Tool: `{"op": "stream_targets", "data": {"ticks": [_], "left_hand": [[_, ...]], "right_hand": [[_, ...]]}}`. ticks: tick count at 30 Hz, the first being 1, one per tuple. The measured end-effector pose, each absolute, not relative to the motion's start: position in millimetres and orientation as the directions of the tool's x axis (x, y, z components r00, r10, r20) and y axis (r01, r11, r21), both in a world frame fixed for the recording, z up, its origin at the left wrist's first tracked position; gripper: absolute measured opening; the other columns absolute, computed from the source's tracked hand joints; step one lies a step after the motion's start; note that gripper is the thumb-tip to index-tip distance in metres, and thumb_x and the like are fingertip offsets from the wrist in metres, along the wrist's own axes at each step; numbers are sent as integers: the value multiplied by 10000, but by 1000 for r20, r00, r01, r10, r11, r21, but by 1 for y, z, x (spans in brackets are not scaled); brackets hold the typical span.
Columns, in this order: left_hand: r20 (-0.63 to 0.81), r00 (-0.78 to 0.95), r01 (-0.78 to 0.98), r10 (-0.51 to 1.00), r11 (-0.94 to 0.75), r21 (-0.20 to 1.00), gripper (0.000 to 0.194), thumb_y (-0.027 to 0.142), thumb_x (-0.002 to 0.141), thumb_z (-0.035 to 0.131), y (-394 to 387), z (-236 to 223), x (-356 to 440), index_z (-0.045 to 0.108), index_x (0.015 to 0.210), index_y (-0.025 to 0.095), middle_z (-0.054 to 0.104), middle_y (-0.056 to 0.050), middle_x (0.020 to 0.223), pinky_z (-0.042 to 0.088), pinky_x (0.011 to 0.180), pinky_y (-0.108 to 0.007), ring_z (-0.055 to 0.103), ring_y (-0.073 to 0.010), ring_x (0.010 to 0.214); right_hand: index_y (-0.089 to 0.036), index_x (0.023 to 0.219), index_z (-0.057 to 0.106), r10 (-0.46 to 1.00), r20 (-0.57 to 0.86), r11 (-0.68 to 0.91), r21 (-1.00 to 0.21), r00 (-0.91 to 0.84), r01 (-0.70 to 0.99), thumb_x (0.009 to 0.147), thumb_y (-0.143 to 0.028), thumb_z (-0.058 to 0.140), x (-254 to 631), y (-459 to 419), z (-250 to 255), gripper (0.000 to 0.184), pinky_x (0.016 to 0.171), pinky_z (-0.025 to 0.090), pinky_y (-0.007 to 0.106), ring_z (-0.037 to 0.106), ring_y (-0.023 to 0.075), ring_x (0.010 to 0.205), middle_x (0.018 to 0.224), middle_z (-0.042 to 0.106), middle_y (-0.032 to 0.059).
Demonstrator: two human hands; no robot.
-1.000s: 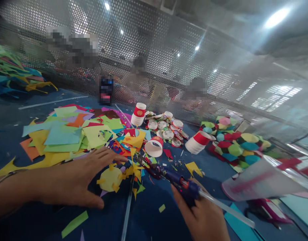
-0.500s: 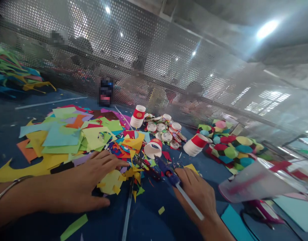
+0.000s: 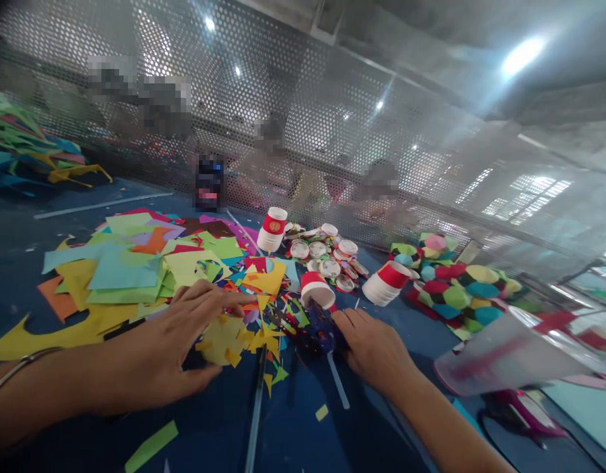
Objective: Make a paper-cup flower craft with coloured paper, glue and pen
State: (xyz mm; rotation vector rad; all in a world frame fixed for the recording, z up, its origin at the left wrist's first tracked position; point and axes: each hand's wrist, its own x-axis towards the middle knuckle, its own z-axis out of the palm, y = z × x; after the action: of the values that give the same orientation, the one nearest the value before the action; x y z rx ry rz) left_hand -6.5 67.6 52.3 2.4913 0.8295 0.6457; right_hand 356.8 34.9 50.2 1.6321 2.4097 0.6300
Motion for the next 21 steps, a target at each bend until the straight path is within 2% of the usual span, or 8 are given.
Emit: {"op": "stream_targets", "data": {"ticks": [4, 8, 12, 14, 17, 21], "left_hand": [[363, 676, 423, 642, -741, 522, 827, 126, 755, 598, 68, 55, -6, 277, 1480, 364, 527, -7, 1387, 295, 1130, -515, 372, -303, 1308], [423, 641, 430, 640, -756, 492, 845, 77, 755, 587, 69, 53, -5, 264, 1484, 356, 538, -20, 1340, 303, 1100, -499, 380, -299, 1258], [475, 597, 449, 646, -760, 469, 842, 46, 756, 571, 68, 51, -3, 260, 1481, 339, 526, -38, 1315, 308, 1081, -488, 371, -299, 1242], [485, 590, 448, 646, -761, 468, 850, 42, 758, 570, 68, 49, -2, 249, 1484, 347, 523, -29, 1319, 314, 1077, -475, 372, -291, 1236], [505, 574, 454, 645, -764, 459, 848, 41, 762, 574, 67, 48, 2, 246, 1477, 357, 526, -11, 1324, 312, 1085, -466, 374, -282, 1232], [558, 572, 450, 601, -799, 399, 834, 33, 763, 579, 62, 48, 5, 259, 1460, 359, 530, -9, 1339, 325, 1083, -466, 387, -280, 1249]], "right_hand": [[-185, 1174, 612, 923, 35, 353, 318, -383, 880, 757, -85, 579, 356, 38, 62, 430, 765, 534, 367, 677, 278, 993, 1075, 710, 103], [-195, 1233, 604, 924, 12, 369, 231, -382, 900, 784, -124, 611, 367, 38, 68, 454, 852, 556, 429, 687, 293, 1056, 1160, 712, 121], [-221, 1194, 639, 936, 35, 344, 119, -350, 931, 795, -253, 710, 369, 32, 81, 406, 853, 572, 453, 707, 304, 1021, 1141, 730, 114], [-234, 1155, 654, 931, 69, 357, 29, -359, 933, 827, -322, 708, 354, 27, 91, 345, 862, 568, 452, 706, 295, 1009, 1134, 730, 98], [-236, 1103, 636, 924, 186, 364, -165, -334, 916, 947, -340, 572, 312, 22, 103, 198, 793, 556, 378, 688, 232, 917, 1049, 719, 74], [-221, 1034, 634, 936, 140, 349, -488, -323, 800, 960, -418, 600, 254, 24, 103, 213, 618, 495, 275, 600, 149, 692, 872, 662, 17]]}}
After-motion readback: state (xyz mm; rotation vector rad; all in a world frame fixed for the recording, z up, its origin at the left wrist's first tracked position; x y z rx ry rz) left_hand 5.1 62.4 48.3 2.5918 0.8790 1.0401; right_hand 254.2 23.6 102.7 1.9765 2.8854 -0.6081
